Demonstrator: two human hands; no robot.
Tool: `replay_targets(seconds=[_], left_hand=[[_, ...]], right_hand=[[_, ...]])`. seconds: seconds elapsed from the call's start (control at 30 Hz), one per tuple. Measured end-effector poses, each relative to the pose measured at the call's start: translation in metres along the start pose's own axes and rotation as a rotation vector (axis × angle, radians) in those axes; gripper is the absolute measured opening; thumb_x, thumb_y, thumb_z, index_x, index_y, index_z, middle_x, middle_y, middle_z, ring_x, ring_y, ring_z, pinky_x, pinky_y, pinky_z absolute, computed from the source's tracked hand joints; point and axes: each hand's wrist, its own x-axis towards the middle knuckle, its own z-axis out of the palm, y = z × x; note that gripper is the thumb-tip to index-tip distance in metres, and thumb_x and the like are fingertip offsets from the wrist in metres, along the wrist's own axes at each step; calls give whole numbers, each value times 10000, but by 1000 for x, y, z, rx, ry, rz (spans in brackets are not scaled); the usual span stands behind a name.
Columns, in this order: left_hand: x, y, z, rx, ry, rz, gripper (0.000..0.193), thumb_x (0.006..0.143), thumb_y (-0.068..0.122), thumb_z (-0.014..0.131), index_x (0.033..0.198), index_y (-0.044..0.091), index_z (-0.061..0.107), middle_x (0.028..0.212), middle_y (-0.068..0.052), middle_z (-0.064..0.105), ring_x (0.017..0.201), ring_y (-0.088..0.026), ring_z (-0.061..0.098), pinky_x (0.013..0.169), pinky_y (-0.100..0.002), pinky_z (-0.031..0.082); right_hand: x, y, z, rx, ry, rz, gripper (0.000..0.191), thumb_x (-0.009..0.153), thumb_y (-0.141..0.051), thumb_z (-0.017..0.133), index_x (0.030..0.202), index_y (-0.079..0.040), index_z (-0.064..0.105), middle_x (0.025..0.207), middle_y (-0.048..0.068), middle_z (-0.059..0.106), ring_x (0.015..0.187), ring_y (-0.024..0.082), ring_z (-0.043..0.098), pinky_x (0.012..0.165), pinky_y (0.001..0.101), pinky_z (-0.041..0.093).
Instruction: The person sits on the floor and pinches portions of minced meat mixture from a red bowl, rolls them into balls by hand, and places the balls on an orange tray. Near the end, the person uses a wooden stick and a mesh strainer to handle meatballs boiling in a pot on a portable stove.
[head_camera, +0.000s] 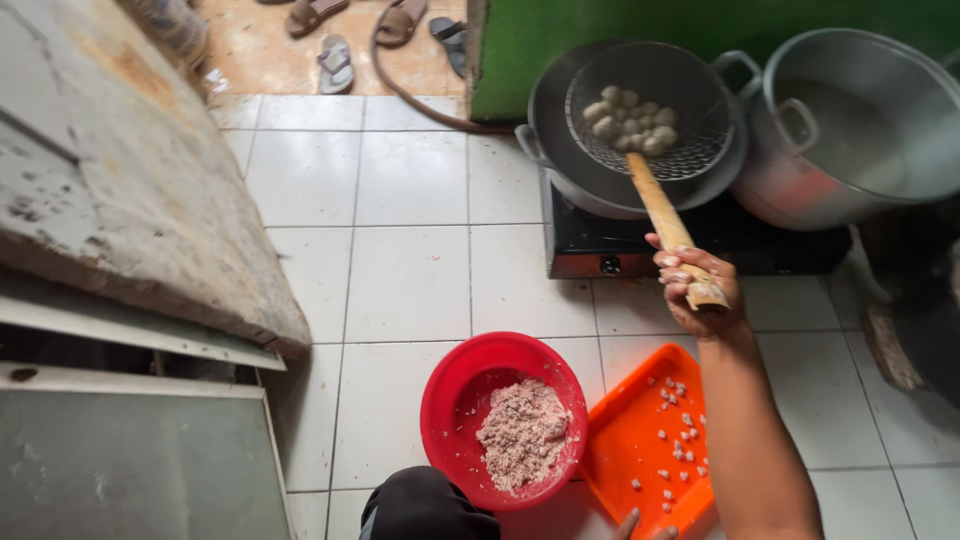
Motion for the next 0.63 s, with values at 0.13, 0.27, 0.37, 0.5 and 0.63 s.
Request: replay_targets(seconds=[0.13, 0.27, 0.37, 0.5, 0.63], left_hand=[[1, 5, 0, 22, 7, 11, 518, 1051, 376, 380, 1563, 321, 440, 1694, -21, 343, 1547, -271, 378, 1181, -714, 308], [-1, 14, 1, 37, 19, -27, 516, 1048, 376, 373, 1558, 329, 444, 1691, -20, 345, 1544, -271, 380, 1178, -718, 308], [-17, 25, 2, 61, 56, -57, 515, 1046, 377, 368, 1554, 335, 447, 1689, -20, 347, 1543, -270, 381, 1176, -722, 307], [-48, 37, -24, -108, 10, -6, 511, 1035, 381, 346, 1534, 382, 457, 1676, -28, 365, 1533, -277, 390, 1188, -733, 304], [-51, 13, -71, -242, -157, -14, 441, 1085, 434, 317, 1500, 432, 467, 1690, -75, 365, 1573, -334, 359, 1214, -727, 249]], right_hand=[[-19, 14, 19, 71, 69, 32, 521, 1014, -80, 490, 1483, 97, 345, 964, 87, 528, 687, 108, 594, 583, 237, 553], [-39, 29, 34, 162, -48, 33, 525, 1057, -56, 489, 1510, 141, 309, 990, 105, 514, 696, 111, 588, 614, 242, 555], [-56, 31, 35, 77, 8, 20, 549, 1035, -82, 498, 1502, 139, 311, 991, 102, 516, 702, 105, 595, 609, 229, 558], [-62, 24, 34, 57, -6, 67, 544, 1057, -75, 490, 1521, 138, 301, 1010, 98, 519, 725, 113, 603, 631, 237, 565], [-66, 17, 38, 50, 3, 66, 559, 1060, -89, 488, 1518, 161, 288, 1018, 112, 523, 741, 125, 611, 645, 240, 574]])
